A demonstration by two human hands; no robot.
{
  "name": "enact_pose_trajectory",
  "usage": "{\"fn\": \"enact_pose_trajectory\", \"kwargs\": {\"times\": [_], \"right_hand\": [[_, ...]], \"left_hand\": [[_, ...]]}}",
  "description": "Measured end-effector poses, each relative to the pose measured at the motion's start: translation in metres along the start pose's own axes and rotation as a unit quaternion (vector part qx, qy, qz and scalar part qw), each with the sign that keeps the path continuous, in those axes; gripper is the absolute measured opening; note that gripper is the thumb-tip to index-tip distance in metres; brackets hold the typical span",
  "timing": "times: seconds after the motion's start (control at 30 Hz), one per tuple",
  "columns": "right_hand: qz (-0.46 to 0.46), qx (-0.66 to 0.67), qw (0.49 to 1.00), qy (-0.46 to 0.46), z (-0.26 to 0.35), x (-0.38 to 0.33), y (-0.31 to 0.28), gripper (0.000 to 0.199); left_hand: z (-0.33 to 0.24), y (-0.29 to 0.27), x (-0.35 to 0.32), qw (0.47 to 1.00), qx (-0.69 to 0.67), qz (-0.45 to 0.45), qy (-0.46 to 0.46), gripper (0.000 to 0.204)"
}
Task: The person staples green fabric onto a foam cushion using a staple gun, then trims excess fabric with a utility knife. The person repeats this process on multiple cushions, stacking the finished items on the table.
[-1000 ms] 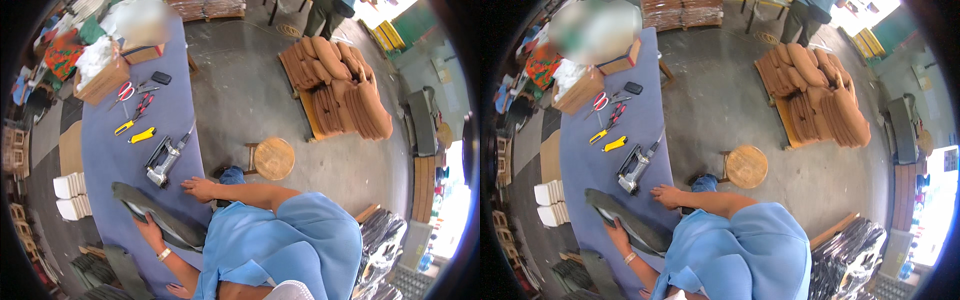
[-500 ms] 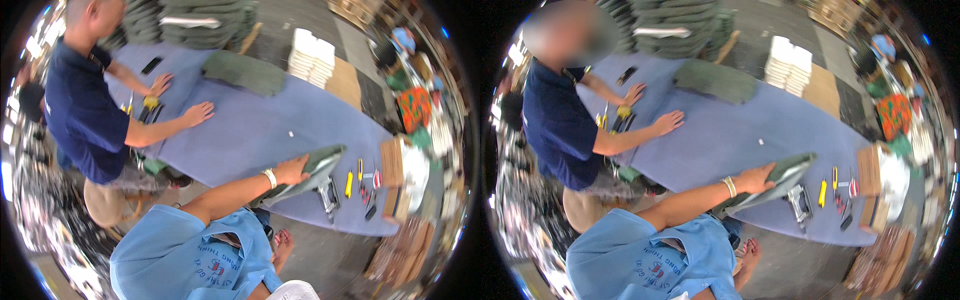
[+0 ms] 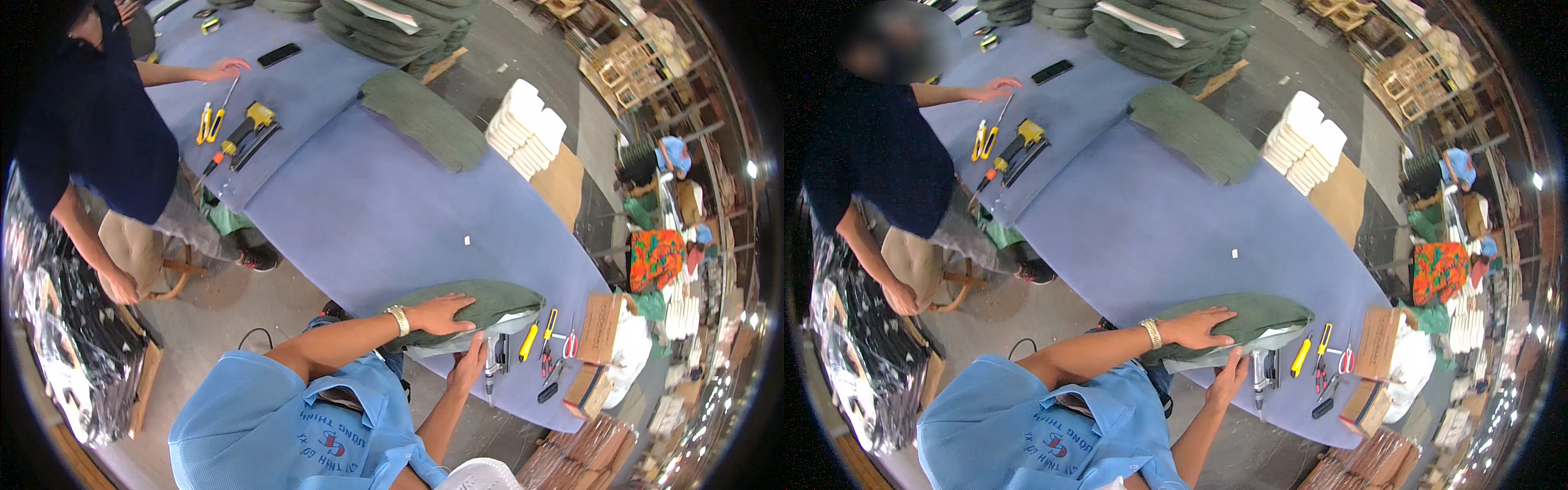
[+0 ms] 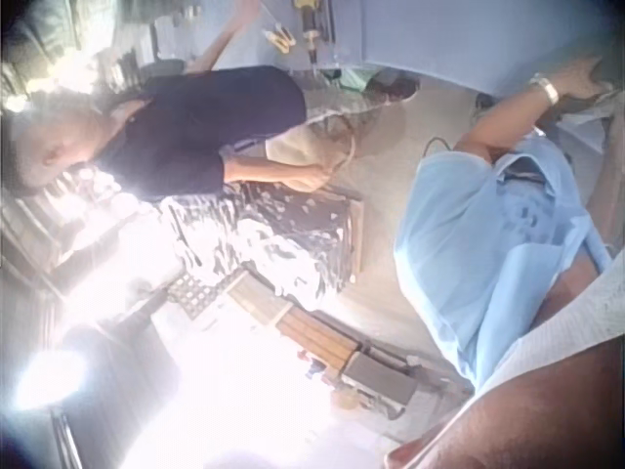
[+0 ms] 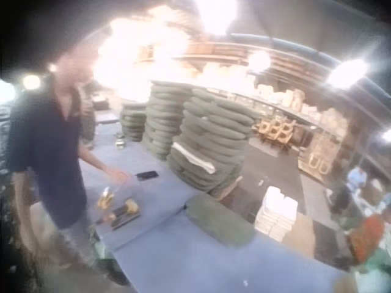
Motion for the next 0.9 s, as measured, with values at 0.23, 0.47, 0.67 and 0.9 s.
{"fn": "enact_pose_trajectory", "kwargs": {"times": [0.23,0.47,0.67,0.9], "right_hand": [[0.022,-0.066,0.996,0.055,-0.015,0.036,-0.013,0.067],[0.137,-0.21,0.968,-0.02,-0.045,0.085,-0.051,0.06],[0.241,-0.244,0.933,-0.111,0.03,0.061,-0.051,0.052],[0.359,-0.185,0.897,-0.179,0.005,0.116,-0.064,0.047]], "left_hand": [[0.101,-0.017,-0.05,0.979,-0.069,-0.068,-0.182,0.08],[0.119,-0.011,-0.087,0.923,0.008,-0.248,-0.293,0.07],[0.117,0.056,-0.106,0.9,-0.145,-0.193,-0.363,0.064],[0.122,0.062,-0.052,0.937,-0.039,-0.135,-0.319,0.103]]}}
Point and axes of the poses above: each hand's wrist, its own x-axis towards the middle knuckle, its own y-axis out of the palm, z = x × y, the point moved 7 cm from there along x, towards the middle knuckle, and after that the axes turned 12 degrees about -z, right-handed, at the moved point
